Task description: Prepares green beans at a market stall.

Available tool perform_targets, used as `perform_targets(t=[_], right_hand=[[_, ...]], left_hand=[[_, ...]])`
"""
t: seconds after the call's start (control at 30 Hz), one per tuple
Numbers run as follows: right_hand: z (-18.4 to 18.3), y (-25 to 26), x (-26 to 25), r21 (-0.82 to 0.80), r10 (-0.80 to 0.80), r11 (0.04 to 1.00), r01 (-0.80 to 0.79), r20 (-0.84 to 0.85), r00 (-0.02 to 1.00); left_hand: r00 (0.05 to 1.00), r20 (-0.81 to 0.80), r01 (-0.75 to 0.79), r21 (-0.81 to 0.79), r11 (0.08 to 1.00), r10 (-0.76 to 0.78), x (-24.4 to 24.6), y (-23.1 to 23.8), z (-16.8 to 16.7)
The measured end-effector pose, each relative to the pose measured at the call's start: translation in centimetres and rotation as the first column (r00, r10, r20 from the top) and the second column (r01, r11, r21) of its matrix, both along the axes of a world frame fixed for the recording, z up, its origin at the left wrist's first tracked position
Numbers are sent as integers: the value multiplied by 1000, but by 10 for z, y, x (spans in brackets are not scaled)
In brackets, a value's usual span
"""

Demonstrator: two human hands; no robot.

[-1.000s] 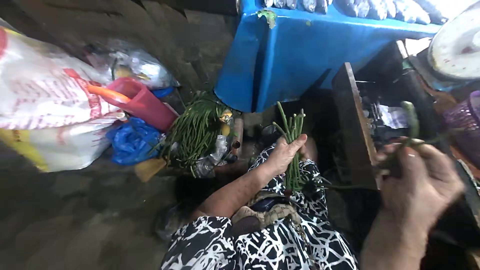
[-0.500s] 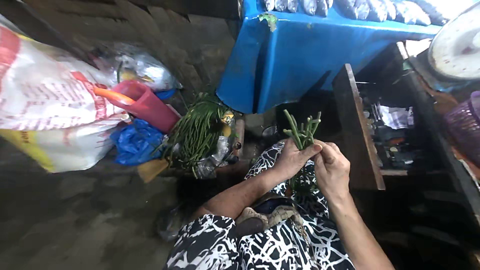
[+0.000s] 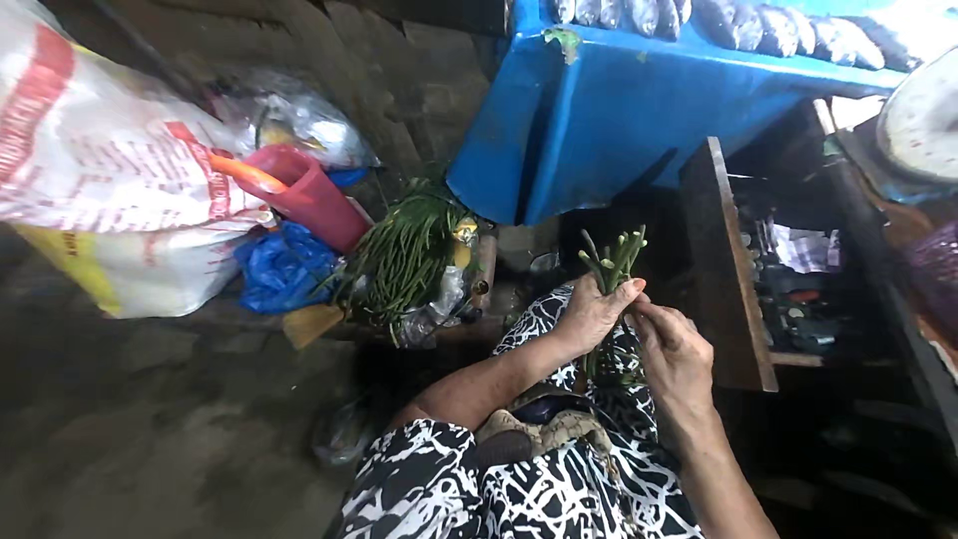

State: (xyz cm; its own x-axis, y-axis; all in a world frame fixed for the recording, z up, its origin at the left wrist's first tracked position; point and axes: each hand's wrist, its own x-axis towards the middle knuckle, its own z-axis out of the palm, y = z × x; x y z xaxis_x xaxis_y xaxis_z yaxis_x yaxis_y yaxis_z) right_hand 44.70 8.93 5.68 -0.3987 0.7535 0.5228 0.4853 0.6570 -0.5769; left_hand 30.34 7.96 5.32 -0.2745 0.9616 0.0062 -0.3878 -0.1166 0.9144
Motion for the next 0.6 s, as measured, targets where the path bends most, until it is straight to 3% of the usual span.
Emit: perform_targets(t=[0.23,0.43,0.6], right_hand=[[26,3,13,-12,15,1000,-17,-122,992],[39,2,8,3,72,997,-72,-208,975],[56,3,9,91,101,992,-85,-195,976]], left_hand=[[998,-5,68,9,998,-68,0,0,-2],[958,-246,123,-108,986,-147,-1,-1,7],[874,-370,259,-192,947,-315,-4,-3,12]])
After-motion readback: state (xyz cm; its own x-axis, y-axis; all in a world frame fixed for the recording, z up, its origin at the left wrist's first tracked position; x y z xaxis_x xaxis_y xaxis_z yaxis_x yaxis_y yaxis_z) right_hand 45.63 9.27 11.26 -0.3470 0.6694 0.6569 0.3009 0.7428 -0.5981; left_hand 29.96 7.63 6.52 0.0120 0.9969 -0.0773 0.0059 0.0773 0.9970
